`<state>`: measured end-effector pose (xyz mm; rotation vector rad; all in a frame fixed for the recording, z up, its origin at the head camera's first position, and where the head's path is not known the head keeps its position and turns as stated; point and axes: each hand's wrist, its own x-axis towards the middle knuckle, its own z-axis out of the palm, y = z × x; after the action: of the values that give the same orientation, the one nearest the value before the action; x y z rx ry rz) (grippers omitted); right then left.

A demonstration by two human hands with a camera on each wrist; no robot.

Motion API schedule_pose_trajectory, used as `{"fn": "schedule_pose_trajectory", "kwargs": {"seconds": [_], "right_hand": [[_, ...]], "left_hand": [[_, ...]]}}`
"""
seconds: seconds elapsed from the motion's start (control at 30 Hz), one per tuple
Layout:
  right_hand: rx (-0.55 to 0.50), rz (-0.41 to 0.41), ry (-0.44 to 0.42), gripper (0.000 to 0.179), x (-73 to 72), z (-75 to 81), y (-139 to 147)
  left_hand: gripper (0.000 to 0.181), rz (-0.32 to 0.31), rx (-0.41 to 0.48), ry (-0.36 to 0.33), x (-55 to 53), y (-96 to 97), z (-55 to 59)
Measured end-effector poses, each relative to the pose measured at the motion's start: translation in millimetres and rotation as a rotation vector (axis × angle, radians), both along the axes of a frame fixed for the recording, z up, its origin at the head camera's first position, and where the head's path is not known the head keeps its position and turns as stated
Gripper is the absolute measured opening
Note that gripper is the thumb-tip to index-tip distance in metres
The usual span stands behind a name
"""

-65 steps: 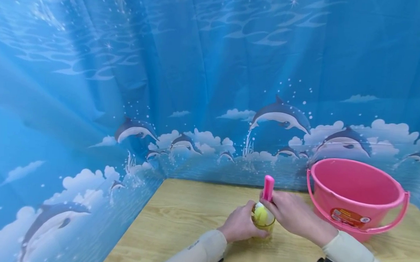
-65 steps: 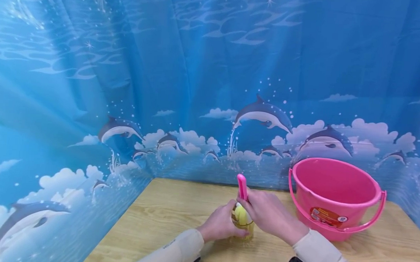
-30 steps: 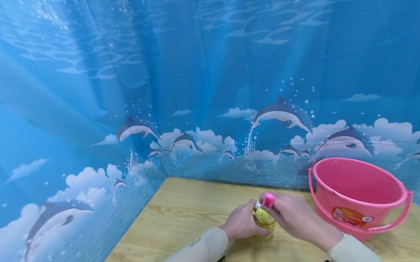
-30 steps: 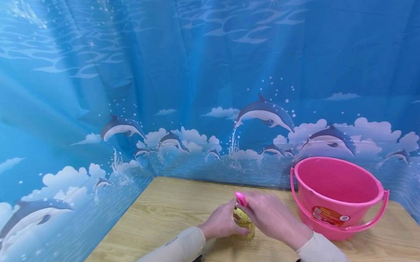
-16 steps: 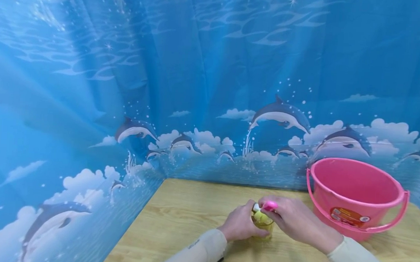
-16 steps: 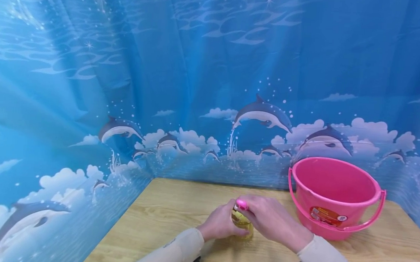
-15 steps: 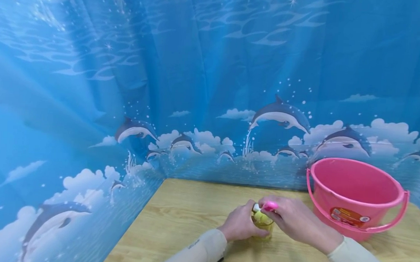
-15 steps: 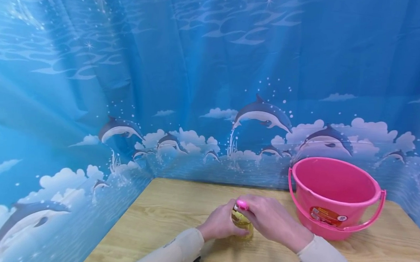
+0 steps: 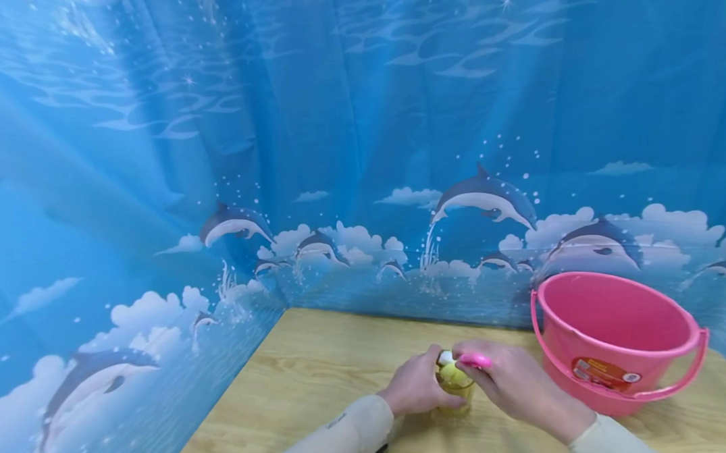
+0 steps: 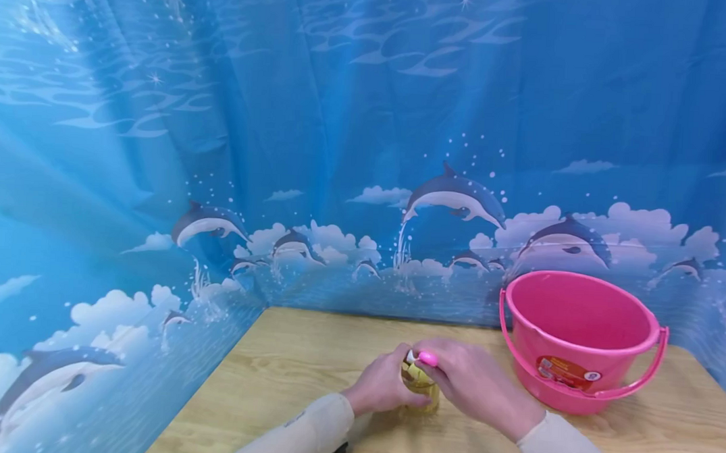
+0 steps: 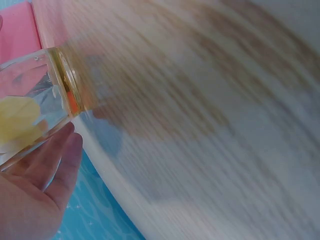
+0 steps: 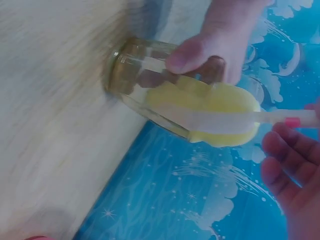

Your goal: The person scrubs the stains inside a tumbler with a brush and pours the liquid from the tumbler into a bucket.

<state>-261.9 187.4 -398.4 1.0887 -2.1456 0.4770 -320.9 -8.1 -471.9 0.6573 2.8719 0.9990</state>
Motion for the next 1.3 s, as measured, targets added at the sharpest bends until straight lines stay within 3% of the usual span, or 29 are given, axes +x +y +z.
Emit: {"fn": "schedule_pose_trajectory", "kwargs": {"seconds": [0.13,0.33,0.8,1.03,1.3], "right_hand": [[-0.033,0.007,0.025,0.021,2.8,-6.0,1],[-0.127,-0.066,-0.037,0.024,4.5,-10.9,1],[-0.355,-0.155,-0.315,0.013,4.8,-13.5,-3],[-0.413,-0.078,-0.48,0.013,3.1,-10.6,0],[-0.357,0.0,-0.612,0.016,2.9,0.6,8]], "left_hand": [[0.071,0.004,-0.002,-0.005,1.2,-0.5,-0.5],[0.077,0.019,-0.007,0.001,1.3,1.8,-0.2],[0.075,0.028,0.001,-0.005,2.0,3.2,0.7],[0.082,0.035,0.0,-0.003,2.1,3.2,2.3],[0.083,0.025,-0.01,-0.011,1.5,2.4,2.0]]}}
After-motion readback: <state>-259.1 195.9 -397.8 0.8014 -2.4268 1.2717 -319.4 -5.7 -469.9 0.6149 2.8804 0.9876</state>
